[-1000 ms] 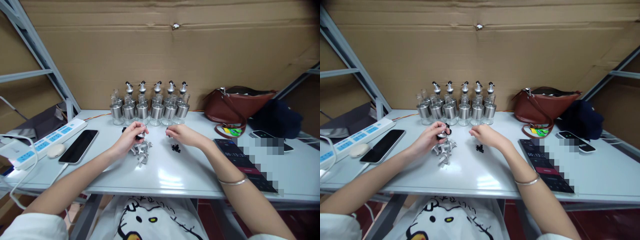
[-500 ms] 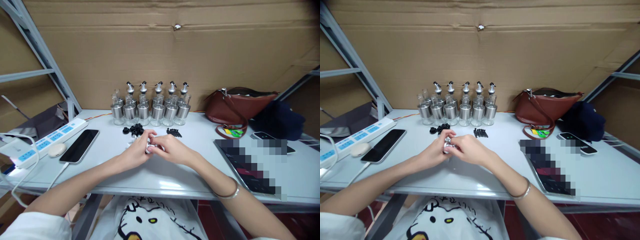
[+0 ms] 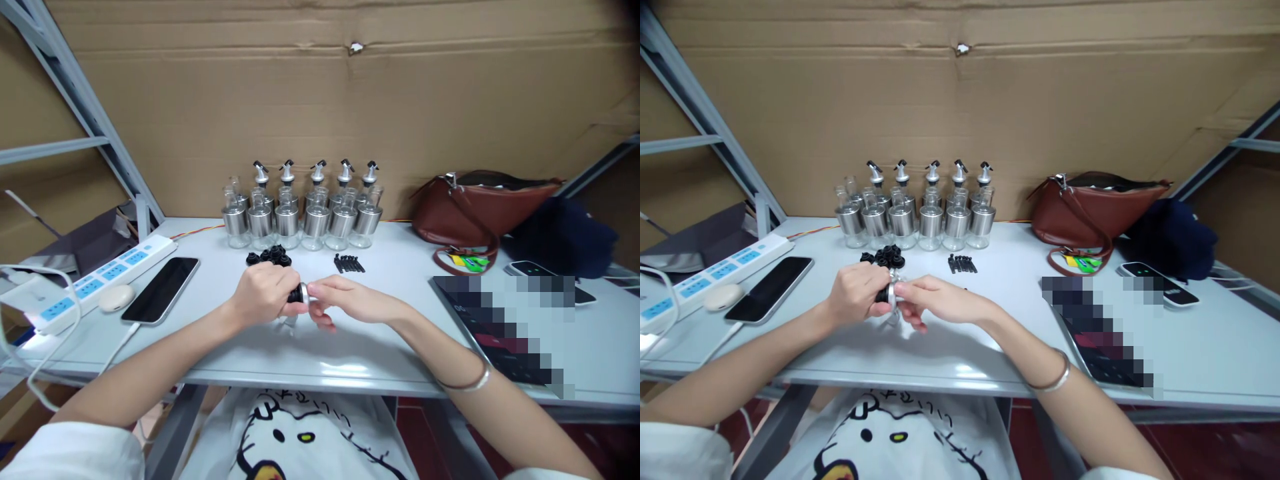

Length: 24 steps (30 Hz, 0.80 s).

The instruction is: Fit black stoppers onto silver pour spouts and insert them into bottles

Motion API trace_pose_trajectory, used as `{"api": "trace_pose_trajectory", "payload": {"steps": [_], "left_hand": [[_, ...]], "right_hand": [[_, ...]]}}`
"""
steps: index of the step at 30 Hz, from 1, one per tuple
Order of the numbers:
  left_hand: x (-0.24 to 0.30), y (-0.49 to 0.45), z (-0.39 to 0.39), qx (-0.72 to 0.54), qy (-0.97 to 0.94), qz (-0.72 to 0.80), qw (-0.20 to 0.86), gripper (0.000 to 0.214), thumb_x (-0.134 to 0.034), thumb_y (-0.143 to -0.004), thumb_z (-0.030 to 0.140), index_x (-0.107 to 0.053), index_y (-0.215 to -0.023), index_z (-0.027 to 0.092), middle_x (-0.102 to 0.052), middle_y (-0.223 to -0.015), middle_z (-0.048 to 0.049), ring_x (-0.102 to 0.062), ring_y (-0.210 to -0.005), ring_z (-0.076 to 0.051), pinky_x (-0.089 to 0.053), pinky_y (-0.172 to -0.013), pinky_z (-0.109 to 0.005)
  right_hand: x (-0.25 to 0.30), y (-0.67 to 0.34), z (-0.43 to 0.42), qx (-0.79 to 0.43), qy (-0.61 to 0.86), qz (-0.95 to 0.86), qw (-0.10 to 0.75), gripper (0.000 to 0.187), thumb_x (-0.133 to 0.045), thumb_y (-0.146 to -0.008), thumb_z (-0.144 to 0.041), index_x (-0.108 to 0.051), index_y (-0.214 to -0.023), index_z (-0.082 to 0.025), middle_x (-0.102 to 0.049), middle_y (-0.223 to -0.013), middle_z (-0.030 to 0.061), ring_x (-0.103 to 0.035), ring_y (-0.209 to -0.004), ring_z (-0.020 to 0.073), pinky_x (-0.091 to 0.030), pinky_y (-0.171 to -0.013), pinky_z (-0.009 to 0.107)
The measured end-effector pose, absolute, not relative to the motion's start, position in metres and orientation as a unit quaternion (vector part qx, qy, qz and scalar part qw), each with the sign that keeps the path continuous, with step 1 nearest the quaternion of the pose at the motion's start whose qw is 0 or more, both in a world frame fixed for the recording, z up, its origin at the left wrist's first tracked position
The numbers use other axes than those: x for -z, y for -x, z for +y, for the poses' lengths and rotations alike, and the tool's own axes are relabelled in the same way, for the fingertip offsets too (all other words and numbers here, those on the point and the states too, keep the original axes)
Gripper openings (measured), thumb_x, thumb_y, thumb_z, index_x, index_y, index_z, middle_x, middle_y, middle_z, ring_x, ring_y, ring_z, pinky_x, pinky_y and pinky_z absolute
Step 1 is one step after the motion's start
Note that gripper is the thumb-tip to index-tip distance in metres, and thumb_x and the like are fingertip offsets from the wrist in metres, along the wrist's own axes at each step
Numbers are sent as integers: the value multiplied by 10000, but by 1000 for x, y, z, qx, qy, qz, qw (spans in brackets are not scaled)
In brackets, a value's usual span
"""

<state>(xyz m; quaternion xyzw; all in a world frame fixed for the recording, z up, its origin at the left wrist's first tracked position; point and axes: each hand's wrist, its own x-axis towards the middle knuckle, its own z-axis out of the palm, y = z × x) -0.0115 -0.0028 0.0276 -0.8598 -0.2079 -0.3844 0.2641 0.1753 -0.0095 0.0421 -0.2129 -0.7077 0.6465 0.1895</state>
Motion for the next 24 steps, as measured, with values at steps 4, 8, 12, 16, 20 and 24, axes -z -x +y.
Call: {"api": "trace_pose_trajectory", "payload": {"steps": [4, 8, 12, 16, 20, 24], "left_hand": [[-31, 12, -1, 415, 857, -181, 247, 488, -134, -989, 334, -348, -569, 205, -426, -438, 24, -357, -400, -111, -287, -465, -241], [-34, 16, 4, 411, 867, -183, 212, 447, -159, -971, 280, -315, -559, 210, -386, -431, 29, -317, -403, -115, -274, -464, -246], [-33, 19, 7, 382, 888, -226, 122, 444, -142, -954, 331, -289, -551, 215, -333, -432, 29, -288, -403, -117, -261, -464, -260], [-34, 20, 7, 387, 882, -268, 23, 456, -143, -949, 406, -273, -555, 216, -308, -452, 32, -285, -416, -111, -263, -470, -257], [-41, 16, 5, 372, 876, -288, -107, 500, -156, -943, 480, -296, -550, 206, -317, -462, 37, -284, -417, -94, -252, -451, -246], [-45, 12, 2, 306, 851, -306, -296, 602, -154, -897, 618, -323, -502, 197, -322, -439, 31, -276, -408, -83, -251, -421, -243]], "right_hand": [[-41, -174, -8, -674, 183, -692, 182, 421, -498, -854, -546, -481, -722, -147, -448, -589, -52, -462, -483, 68, -371, -536, 247], [-40, -170, -11, -603, 200, -737, 233, 361, -444, -908, -466, -452, -716, -162, -403, -604, -60, -437, -491, 62, -358, -541, 235], [-39, -167, -18, -421, 262, -821, 282, 344, -368, -953, -377, -431, -678, -181, -433, -579, -49, -423, -526, 79, -348, -567, 226], [-37, -167, -18, -178, 285, -886, 319, 329, -350, -967, -345, -464, -703, -184, -479, -600, -28, -408, -530, 95, -315, -542, 228], [-38, -173, -12, 93, 250, -904, 333, 350, -330, -981, -348, -543, -768, -169, -566, -648, 22, -466, -579, 126, -323, -580, 264], [-45, -182, -7, 253, 212, -895, 299, 315, -362, -978, -312, -588, -798, -189, -577, -637, 18, -462, -592, 136, -310, -591, 286]]}}
